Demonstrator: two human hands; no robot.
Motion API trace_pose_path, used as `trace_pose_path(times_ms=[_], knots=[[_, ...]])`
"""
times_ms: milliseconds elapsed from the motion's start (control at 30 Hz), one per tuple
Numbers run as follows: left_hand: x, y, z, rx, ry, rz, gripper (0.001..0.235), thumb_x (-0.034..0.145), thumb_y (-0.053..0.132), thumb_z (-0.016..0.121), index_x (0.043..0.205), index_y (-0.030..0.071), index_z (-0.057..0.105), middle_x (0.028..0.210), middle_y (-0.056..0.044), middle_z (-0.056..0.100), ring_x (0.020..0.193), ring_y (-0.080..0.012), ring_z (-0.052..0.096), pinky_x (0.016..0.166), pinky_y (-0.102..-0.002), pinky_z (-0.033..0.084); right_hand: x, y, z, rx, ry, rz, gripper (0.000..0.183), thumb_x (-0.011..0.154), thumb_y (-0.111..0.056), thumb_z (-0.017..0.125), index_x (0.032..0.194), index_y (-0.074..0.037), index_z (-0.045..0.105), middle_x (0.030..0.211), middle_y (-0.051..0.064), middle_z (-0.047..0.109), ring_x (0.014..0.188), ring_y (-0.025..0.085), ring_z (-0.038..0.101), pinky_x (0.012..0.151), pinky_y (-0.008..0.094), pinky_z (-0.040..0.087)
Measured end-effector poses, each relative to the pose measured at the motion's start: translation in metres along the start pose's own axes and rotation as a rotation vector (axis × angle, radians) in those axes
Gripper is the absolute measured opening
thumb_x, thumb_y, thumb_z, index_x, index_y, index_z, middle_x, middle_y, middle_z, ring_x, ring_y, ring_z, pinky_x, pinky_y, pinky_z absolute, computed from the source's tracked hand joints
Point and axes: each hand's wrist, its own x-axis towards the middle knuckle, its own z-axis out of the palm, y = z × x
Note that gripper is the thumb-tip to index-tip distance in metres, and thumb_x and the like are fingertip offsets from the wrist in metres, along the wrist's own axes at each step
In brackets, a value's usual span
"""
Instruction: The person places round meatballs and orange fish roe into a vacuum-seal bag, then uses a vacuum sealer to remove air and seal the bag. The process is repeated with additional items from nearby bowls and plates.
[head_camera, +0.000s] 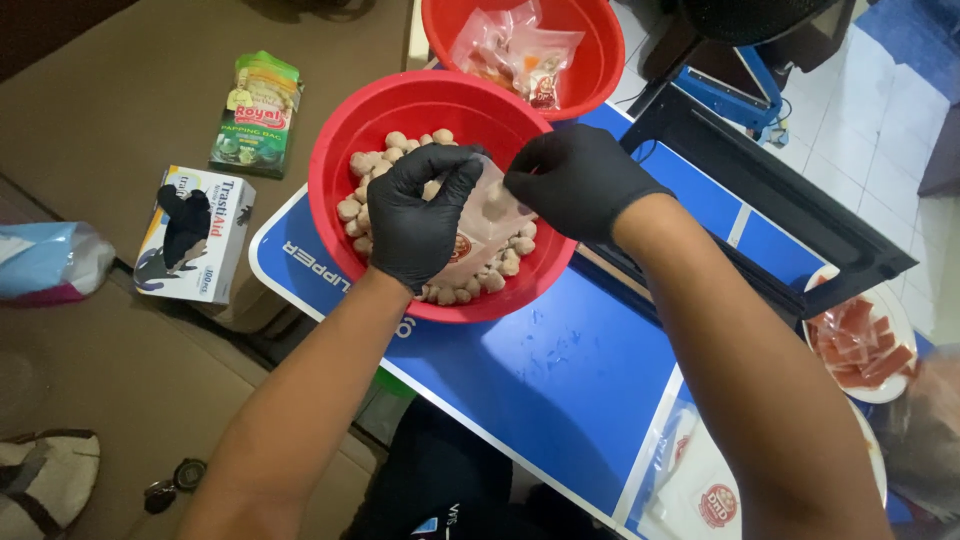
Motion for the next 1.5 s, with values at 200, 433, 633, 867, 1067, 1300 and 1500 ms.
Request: trace_pose_path(times_ms=[200, 433, 633, 867, 1067, 1300, 1500], knots=[[0.0, -0.005, -0.001, -0.027, -0.037, 0.034, 0.011, 0.09, 0.004, 0.084, 0.099, 0.009, 0.079, 0.091, -0.014, 0.078, 0.095, -0.0242, 0.076, 0.096, -0.043, 0.06, -0.005, -0.005, -0.007, -0.075, 0.035, -0.059, 0.043, 0.087, -0.043, 0.075, 0.125, -0.023, 0.072, 0.111, 0.007, 0.075, 0.112, 0.032, 0.069, 0.099, 0.044, 0.052], [-0.001, -0.012, -0.005, -0.069, -0.064, 0.028, 0.011, 0.091, 0.004, 0.083, 0.101, 0.008, 0.079, 0.094, -0.014, 0.078, 0.099, -0.0194, 0.074, 0.097, -0.042, 0.059, -0.02, -0.017, -0.019, 0.127, -0.122, 0.016, 0.05, 0.094, -0.014, 0.061, 0.144, -0.013, 0.06, 0.123, 0.017, 0.071, 0.111, 0.037, 0.069, 0.101, 0.051, 0.052], [0.001, -0.011, -0.005, -0.093, -0.06, 0.017, 0.01, 0.092, 0.006, 0.082, 0.101, 0.007, 0.078, 0.096, -0.013, 0.078, 0.099, -0.0179, 0.073, 0.097, -0.042, 0.059, -0.025, -0.017, -0.027, 0.046, -0.053, -0.091, 0.041, 0.091, -0.007, 0.062, 0.132, -0.011, 0.066, 0.122, 0.018, 0.07, 0.115, 0.043, 0.066, 0.1, 0.056, 0.051], [0.006, -0.011, -0.016, -0.029, -0.193, 0.111, 0.009, 0.101, 0.008, 0.069, 0.109, 0.006, 0.073, 0.106, -0.01, 0.076, 0.103, -0.023, 0.074, 0.098, -0.037, 0.064, -0.017, -0.014, -0.018, -0.058, 0.096, -0.095, 0.031, 0.091, -0.032, 0.078, 0.115, -0.017, 0.067, 0.104, 0.007, 0.073, 0.09, 0.024, 0.069, 0.075, 0.038, 0.057], [0.004, -0.02, -0.016, -0.005, -0.166, 0.136, 0.012, 0.099, 0.005, 0.072, 0.11, 0.005, 0.073, 0.106, -0.01, 0.076, 0.102, -0.0222, 0.074, 0.098, -0.036, 0.064, -0.014, -0.015, -0.011, 0.036, 0.039, -0.137, 0.034, 0.093, -0.028, 0.074, 0.123, -0.014, 0.069, 0.113, 0.007, 0.078, 0.1, 0.022, 0.075, 0.086, 0.036, 0.063], [0.006, -0.019, -0.019, -0.039, -0.15, 0.111, 0.01, 0.1, 0.005, 0.069, 0.11, 0.005, 0.072, 0.107, -0.011, 0.075, 0.104, -0.0247, 0.073, 0.098, -0.038, 0.064, -0.022, 0.0, -0.015, 0.035, 0.089, -0.284, 0.027, 0.098, -0.027, 0.064, 0.119, -0.013, 0.073, 0.108, 0.006, 0.078, 0.096, 0.02, 0.073, 0.083, 0.036, 0.061], [0.004, -0.014, -0.017, -0.109, -0.136, 0.063, 0.011, 0.101, 0.012, 0.069, 0.11, 0.006, 0.072, 0.107, -0.01, 0.076, 0.105, -0.0239, 0.073, 0.1, -0.037, 0.063, -0.025, 0.026, -0.011, -0.285, 0.126, -0.463, 0.025, 0.096, -0.03, 0.073, 0.113, -0.011, 0.077, 0.103, 0.008, 0.078, 0.082, 0.029, 0.072, 0.066, 0.041, 0.056]])
